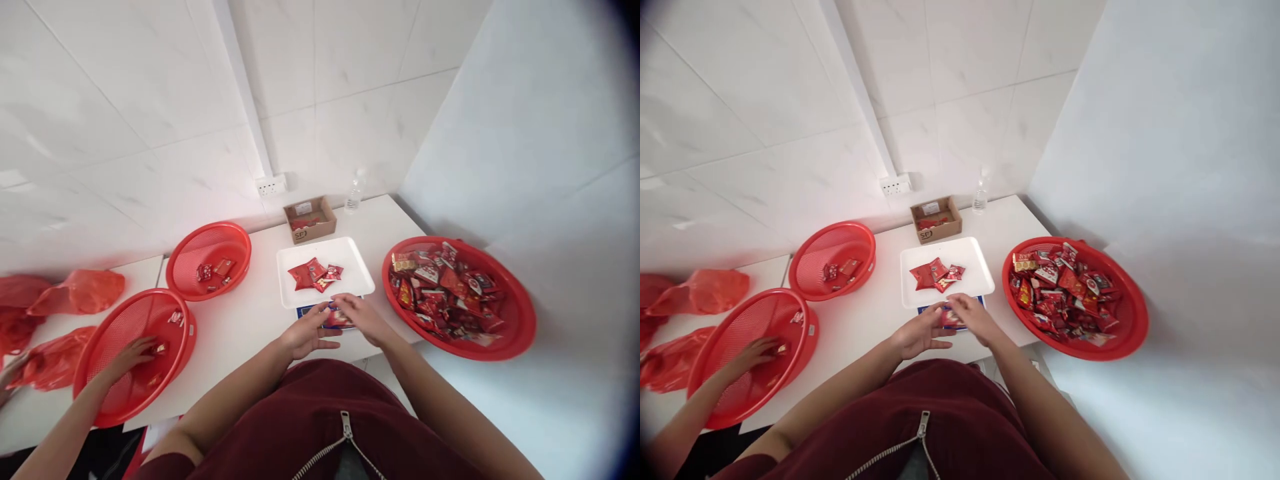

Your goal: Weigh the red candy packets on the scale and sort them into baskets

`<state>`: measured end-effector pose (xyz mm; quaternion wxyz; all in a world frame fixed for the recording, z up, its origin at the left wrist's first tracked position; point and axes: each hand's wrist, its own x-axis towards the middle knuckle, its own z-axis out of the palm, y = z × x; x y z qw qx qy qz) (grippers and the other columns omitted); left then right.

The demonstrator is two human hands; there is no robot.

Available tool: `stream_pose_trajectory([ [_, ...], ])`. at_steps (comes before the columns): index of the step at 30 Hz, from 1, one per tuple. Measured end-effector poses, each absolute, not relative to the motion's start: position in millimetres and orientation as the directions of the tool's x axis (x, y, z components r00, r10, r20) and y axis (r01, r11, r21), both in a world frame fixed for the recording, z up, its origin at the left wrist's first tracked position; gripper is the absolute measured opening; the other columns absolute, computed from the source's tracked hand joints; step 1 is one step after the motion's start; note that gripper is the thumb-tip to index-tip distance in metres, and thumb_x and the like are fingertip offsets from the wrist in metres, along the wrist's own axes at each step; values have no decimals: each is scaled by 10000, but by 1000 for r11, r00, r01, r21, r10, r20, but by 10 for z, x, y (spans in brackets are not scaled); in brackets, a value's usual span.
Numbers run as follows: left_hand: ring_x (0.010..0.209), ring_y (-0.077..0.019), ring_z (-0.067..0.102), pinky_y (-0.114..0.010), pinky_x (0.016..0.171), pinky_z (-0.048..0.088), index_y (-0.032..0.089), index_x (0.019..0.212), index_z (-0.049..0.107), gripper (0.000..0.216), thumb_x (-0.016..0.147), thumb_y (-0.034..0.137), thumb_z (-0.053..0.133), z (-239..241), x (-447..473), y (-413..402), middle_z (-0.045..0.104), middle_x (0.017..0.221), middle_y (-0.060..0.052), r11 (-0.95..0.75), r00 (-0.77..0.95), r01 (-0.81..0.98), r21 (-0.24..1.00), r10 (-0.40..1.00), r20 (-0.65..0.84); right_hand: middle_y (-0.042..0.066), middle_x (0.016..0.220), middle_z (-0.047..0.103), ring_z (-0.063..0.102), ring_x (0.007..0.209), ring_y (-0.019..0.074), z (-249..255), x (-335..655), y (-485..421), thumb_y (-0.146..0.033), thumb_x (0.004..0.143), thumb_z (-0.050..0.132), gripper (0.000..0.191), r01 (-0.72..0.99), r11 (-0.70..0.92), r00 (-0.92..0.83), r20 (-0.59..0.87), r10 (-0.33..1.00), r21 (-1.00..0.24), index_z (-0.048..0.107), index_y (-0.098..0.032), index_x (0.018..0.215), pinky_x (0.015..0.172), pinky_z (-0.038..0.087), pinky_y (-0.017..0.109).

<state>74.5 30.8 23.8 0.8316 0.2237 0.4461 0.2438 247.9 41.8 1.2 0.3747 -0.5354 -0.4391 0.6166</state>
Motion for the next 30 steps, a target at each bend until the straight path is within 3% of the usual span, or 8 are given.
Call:
stream_pose_trajectory([
  [4,734,-134,625,-326,778,501,199,1027,553,250,803,259,649,149,646,361,630,855,-30,760,408,-355,544,650,-642,62,1134,658,582,1054,227,64,2145,357,-370,793,563,328,233,-117,-327,-191,926,-965,644,-229,1078,937,449,403],
  [8,682,-132,624,-323,736,511,197,991,527,230,795,194,649,74,489,325,627,777,-14,756,326,-374,538,650,-686,55,971,687,632,764,188,-29,2144,314,-357,726,640,394,254,-232,-407,-322,855,-939,632,-210,1092,664,529,335],
  [11,670,-125,626,-296,698,510,194,965,517,176,819,197,615,61,426,309,631,785,-16,740,244,-386,550,657,-713,26,833,677,609,663,155,-120,2170,348,-364,704,671,393,221,-318,-377,-381,844,-922,636,-194,1057,605,524,306],
  [17,637,-95,621,-257,679,512,172,1001,518,155,858,113,502,118,268,367,615,761,-8,689,92,-436,579,674,-733,66,1105,649,636,910,196,-187,2258,717,-366,759,606,478,81,-338,-190,-348,918,-938,550,-232,1214,806,534,355],
  [20,626,-89,621,-242,665,505,167,992,518,151,851,113,515,118,184,355,617,756,-11,686,93,-451,570,672,-735,84,1318,533,522,1174,232,-231,2280,926,-302,797,530,536,273,-128,-97,-159,982,-953,459,-241,1325,969,452,414],
  [24,605,-85,616,-238,662,501,164,969,520,142,838,114,537,58,104,284,626,748,-12,684,97,-470,558,668,-738,79,1440,416,296,1356,286,-376,2222,1011,-213,810,485,464,729,202,-232,41,972,-654,544,-239,1270,1092,276,511],
  [27,617,-90,625,-239,663,499,169,967,522,155,825,116,555,-4,44,232,632,747,-8,689,92,-470,551,660,-746,43,1499,335,170,1401,333,-485,2138,995,-230,863,428,436,859,272,-347,-103,932,-434,535,-259,1285,1070,219,605],
  [30,628,-97,635,-240,662,498,175,963,524,169,811,145,592,-46,-23,195,640,751,-9,683,83,-475,555,663,-744,27,1530,264,154,1405,340,-527,2083,1031,-290,903,376,471,895,278,-356,-184,916,-350,432,-284,1371,1053,200,634],
])
